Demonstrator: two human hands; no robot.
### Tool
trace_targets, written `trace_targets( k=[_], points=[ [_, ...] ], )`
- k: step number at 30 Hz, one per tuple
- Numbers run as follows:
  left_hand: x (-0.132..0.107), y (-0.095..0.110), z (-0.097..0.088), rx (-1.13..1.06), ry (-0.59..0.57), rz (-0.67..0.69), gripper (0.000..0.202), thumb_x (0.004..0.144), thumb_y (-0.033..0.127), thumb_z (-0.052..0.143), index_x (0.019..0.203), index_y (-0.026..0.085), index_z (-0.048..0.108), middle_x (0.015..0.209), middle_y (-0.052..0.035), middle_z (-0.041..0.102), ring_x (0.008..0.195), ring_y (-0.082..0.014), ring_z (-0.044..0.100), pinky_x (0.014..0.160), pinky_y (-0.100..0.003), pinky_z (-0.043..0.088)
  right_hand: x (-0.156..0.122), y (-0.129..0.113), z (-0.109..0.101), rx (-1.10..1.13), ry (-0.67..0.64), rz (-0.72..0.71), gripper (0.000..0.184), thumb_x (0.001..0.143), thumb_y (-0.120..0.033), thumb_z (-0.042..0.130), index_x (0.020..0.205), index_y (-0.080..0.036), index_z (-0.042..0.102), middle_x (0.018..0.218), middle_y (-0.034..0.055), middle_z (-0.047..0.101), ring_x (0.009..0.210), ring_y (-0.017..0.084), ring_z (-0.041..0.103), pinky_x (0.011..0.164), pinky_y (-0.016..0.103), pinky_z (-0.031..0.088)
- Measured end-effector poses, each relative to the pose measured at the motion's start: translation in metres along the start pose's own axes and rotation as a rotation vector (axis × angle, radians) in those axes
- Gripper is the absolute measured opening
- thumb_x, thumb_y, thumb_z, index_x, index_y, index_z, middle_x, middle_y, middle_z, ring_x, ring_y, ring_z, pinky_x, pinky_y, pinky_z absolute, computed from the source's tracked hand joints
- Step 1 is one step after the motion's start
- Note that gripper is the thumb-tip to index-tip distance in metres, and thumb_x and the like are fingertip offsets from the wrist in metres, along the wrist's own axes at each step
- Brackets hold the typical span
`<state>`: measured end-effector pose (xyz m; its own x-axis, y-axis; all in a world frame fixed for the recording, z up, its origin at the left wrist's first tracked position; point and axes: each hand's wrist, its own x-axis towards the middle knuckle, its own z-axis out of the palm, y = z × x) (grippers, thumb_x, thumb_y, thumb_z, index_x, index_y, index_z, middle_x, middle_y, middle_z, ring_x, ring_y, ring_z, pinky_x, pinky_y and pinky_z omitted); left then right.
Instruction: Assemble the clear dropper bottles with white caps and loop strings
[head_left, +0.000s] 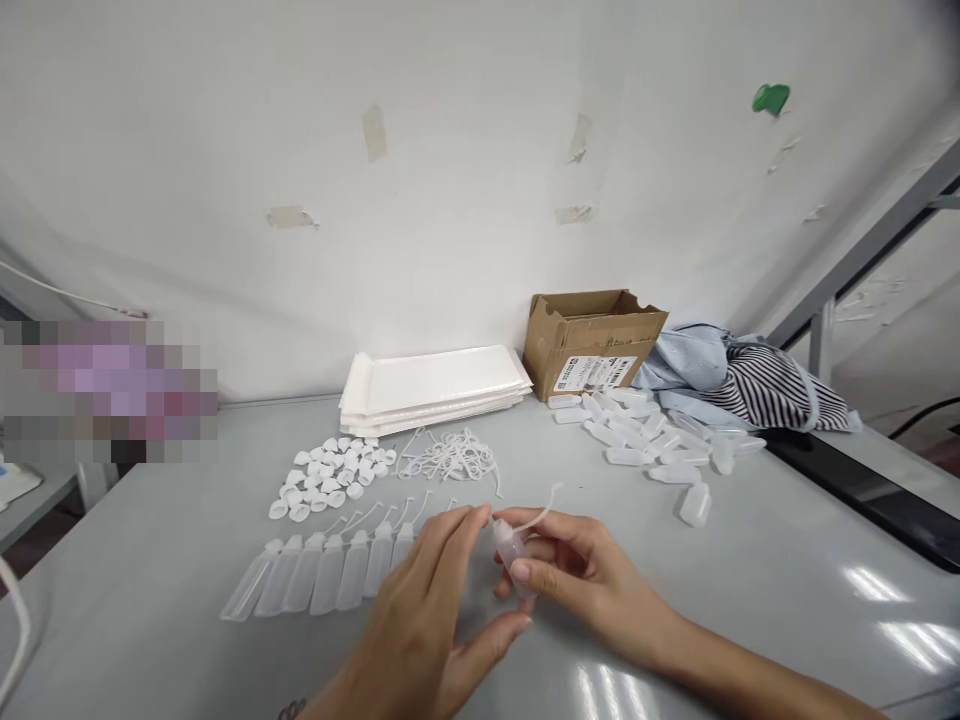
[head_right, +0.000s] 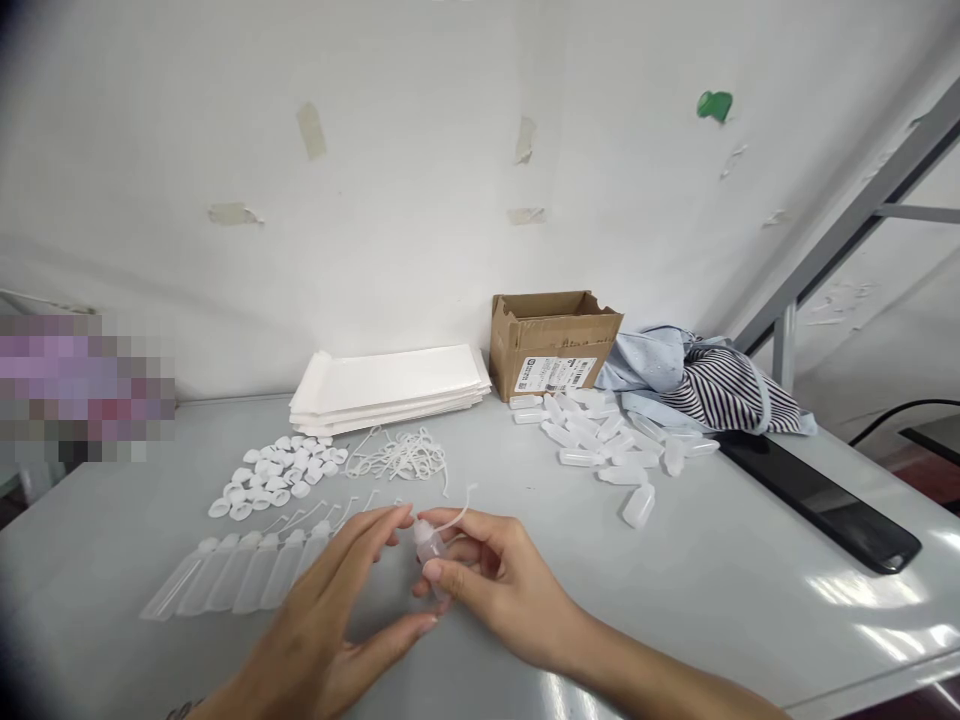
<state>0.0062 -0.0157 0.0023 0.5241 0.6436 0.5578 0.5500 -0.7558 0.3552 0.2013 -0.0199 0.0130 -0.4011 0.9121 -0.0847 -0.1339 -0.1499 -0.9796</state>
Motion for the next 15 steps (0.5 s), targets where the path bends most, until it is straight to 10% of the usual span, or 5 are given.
trace_targets(
  k=[15],
  points=[
    [-0.0039, 0.0100, 0.0100, -0.048, 0.041, 0.042, 0.051, 0.085, 0.011, 0.058, 0.132, 0.009, 0.037, 0.111, -0.0156, 0.057, 0.101, -0.0247, 0.056, 0.083, -0.036, 0.055, -0.0008, 0.0017, 0.0055, -0.062, 0.015, 0.087, 0.032, 0.078, -0.043, 0.069, 0.089, -0.016, 0.054, 0.074, -0.0003, 0.062, 0.054, 0.007, 0.048, 0.052, 0.021, 0.035]
  ],
)
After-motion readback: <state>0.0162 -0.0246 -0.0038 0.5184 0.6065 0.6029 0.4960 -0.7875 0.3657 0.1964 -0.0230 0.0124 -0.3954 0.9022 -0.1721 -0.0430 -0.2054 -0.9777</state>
